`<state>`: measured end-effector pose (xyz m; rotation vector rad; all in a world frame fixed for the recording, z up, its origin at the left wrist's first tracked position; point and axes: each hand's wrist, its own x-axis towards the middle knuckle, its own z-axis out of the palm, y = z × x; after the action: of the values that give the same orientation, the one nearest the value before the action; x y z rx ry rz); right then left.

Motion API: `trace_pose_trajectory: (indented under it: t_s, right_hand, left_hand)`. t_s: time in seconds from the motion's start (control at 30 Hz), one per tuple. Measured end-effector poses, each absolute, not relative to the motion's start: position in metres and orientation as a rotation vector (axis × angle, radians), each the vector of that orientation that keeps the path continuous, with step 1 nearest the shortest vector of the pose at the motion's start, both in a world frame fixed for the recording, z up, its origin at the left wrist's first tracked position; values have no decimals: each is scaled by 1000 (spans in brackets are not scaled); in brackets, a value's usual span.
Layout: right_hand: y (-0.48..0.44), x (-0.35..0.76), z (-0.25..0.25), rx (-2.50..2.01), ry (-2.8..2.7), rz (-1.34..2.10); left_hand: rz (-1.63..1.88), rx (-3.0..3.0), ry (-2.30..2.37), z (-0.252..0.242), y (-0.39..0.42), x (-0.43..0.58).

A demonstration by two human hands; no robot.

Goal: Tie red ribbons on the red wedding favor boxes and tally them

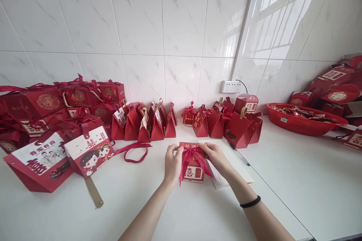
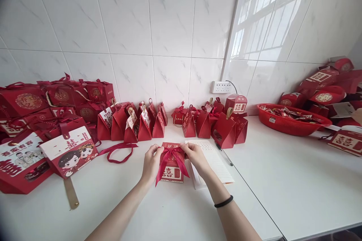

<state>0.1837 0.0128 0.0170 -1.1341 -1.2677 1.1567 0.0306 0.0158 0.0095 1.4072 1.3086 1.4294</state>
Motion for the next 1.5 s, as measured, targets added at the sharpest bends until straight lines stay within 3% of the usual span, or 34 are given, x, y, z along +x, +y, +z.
trace_pose_trajectory:
  t_s: [0.3, 1.5]
  right_hand:
    - [11, 187, 17, -1085, -1336, 1202]
    - [21, 186, 7, -879, -985, 1513]
  left_hand:
    - [1385, 1338, 1111, 11, 19, 26]
    - [1389, 1019, 1202, 18, 14, 36]
